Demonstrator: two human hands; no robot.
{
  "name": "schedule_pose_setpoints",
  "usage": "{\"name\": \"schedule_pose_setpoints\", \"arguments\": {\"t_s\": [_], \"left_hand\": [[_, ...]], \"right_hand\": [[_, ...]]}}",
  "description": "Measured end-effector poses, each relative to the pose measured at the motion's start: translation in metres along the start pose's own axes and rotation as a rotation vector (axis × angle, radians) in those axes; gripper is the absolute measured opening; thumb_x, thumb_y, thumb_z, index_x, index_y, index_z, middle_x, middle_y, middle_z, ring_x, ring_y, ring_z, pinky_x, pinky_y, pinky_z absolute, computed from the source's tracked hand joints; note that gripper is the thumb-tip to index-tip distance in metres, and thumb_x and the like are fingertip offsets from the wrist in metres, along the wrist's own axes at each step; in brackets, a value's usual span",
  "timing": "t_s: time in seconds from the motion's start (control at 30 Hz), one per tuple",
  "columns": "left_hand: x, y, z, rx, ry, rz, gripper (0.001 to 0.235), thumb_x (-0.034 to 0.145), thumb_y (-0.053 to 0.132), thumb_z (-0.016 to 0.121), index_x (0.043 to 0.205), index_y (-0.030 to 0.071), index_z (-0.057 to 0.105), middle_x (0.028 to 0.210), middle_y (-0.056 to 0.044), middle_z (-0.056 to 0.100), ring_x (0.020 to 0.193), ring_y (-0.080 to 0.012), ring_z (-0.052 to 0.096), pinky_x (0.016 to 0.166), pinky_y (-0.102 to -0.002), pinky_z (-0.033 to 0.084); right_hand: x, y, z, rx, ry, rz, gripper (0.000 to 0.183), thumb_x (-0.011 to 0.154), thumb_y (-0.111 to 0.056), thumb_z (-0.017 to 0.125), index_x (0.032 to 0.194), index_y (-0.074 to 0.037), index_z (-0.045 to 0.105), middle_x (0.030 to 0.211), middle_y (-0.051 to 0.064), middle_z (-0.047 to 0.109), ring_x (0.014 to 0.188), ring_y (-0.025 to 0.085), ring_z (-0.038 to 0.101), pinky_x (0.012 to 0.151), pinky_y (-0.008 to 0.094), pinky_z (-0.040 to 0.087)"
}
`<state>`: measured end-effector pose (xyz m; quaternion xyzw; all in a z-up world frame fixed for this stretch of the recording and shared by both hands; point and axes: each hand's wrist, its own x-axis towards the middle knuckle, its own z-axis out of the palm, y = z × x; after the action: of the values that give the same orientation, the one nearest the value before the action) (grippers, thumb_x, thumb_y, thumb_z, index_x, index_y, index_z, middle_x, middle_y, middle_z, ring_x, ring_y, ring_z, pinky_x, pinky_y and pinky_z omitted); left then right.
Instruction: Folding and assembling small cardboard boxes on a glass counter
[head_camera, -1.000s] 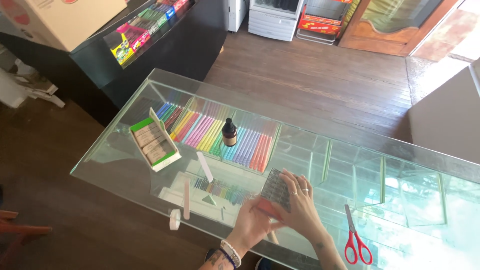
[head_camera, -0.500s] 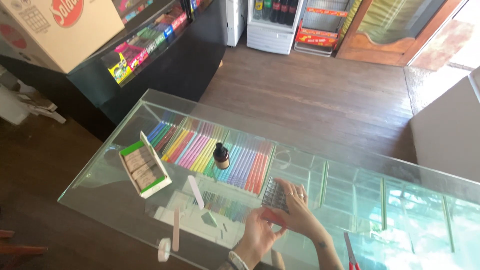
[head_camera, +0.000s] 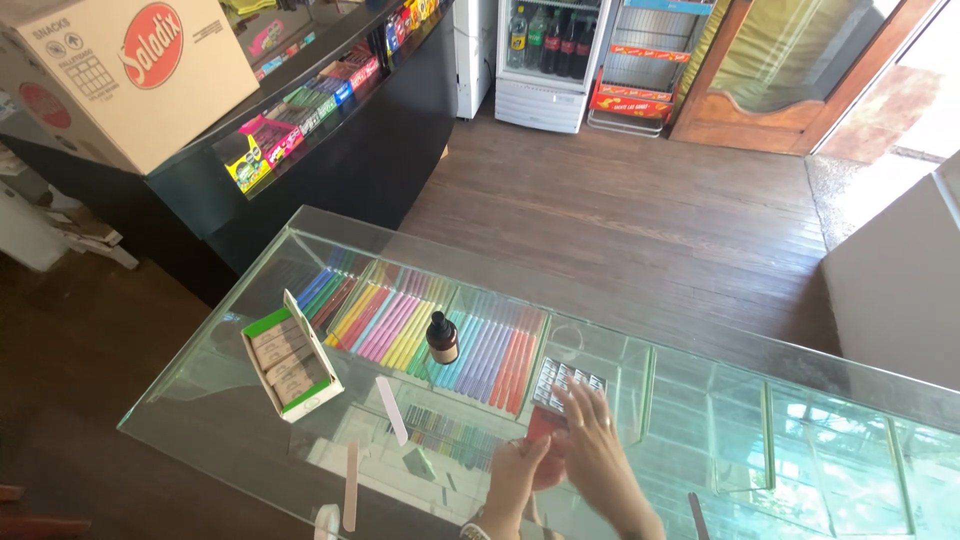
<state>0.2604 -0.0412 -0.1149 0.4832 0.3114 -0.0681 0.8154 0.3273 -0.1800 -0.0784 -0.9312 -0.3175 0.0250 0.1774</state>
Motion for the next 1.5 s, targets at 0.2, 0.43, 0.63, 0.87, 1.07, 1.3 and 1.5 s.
{"name": "schedule_pose_setpoints", "arguments": {"t_s": [0.2, 0.43, 0.63, 0.87, 1.07, 1.3, 1.5], "left_hand": [[0.019, -0.005, 0.015, 0.244, 0.246, 0.122, 0.041, 0.09, 0.042, 0.084, 0.07, 0.007, 0.078, 0.066, -0.006, 0.079, 0.063, -0.0155, 0.076, 0.062, -0.03, 0.062], [0.01, -0.02, 0.017, 0.235, 0.263, 0.472, 0.045, 0.102, 0.041, 0.067, 0.069, 0.01, 0.076, 0.051, 0.001, 0.07, 0.046, -0.0098, 0.066, 0.048, -0.022, 0.053], [-0.024, -0.003, 0.006, 1.279, -0.054, 1.438, 0.06, 0.088, 0.002, 0.088, 0.144, 0.005, 0.068, 0.154, -0.014, 0.06, 0.146, -0.0337, 0.053, 0.114, -0.051, 0.05], [-0.018, -0.011, 0.009, 1.545, -0.135, 1.242, 0.059, 0.1, 0.021, 0.069, 0.147, -0.01, 0.053, 0.163, -0.025, 0.051, 0.157, -0.0355, 0.04, 0.131, -0.062, 0.013], [-0.011, 0.001, 0.018, 1.65, -0.143, 1.156, 0.08, 0.093, 0.022, 0.066, 0.165, -0.001, 0.037, 0.169, -0.018, 0.042, 0.16, -0.0315, 0.03, 0.129, -0.063, 0.011], [-0.023, 0.019, 0.026, 1.615, -0.167, 1.173, 0.071, 0.108, 0.039, 0.053, 0.164, -0.004, 0.039, 0.17, -0.023, 0.039, 0.161, -0.0348, 0.028, 0.131, -0.058, 0.009], [-0.021, 0.036, 0.03, 1.632, -0.183, 1.219, 0.073, 0.108, 0.04, 0.051, 0.165, -0.002, 0.038, 0.166, -0.025, 0.044, 0.156, -0.0378, 0.034, 0.131, -0.057, 0.013]], "right_hand": [[-0.021, 0.001, 0.033, -0.295, 0.211, -0.055, 0.067, 0.092, -0.006, 0.057, 0.158, -0.003, 0.044, 0.172, 0.014, 0.037, 0.162, 0.035, 0.025, 0.131, 0.051, 0.025], [-0.014, -0.008, 0.019, -0.186, 0.221, 0.095, 0.038, 0.107, -0.018, 0.049, 0.141, -0.001, 0.054, 0.173, 0.025, 0.029, 0.166, 0.046, 0.012, 0.131, 0.054, 0.028], [-0.052, -0.003, 0.06, -0.176, 0.314, 0.153, 0.076, 0.088, 0.004, 0.057, 0.161, -0.002, 0.039, 0.172, 0.016, 0.039, 0.161, 0.03, 0.034, 0.129, 0.045, 0.036], [-0.049, 0.005, 0.067, -0.066, 0.103, 0.223, 0.077, 0.091, 0.003, 0.054, 0.163, 0.004, 0.03, 0.176, 0.022, 0.025, 0.166, 0.033, 0.016, 0.135, 0.047, 0.015], [-0.038, -0.029, 0.021, 0.285, 0.139, 0.436, 0.057, 0.105, -0.001, 0.04, 0.162, -0.006, 0.034, 0.18, 0.011, 0.018, 0.158, 0.041, 0.033, 0.124, 0.058, 0.04], [-0.016, -0.031, 0.0, 0.208, 0.392, 0.161, 0.053, 0.106, -0.001, 0.037, 0.158, -0.002, 0.047, 0.176, 0.014, 0.032, 0.167, 0.035, 0.015, 0.133, 0.055, 0.023], [-0.001, -0.018, 0.018, 0.237, 0.175, 0.315, 0.06, 0.112, -0.037, 0.039, 0.164, -0.006, 0.039, 0.174, 0.01, 0.035, 0.167, 0.031, 0.016, 0.135, 0.052, 0.012]]}}
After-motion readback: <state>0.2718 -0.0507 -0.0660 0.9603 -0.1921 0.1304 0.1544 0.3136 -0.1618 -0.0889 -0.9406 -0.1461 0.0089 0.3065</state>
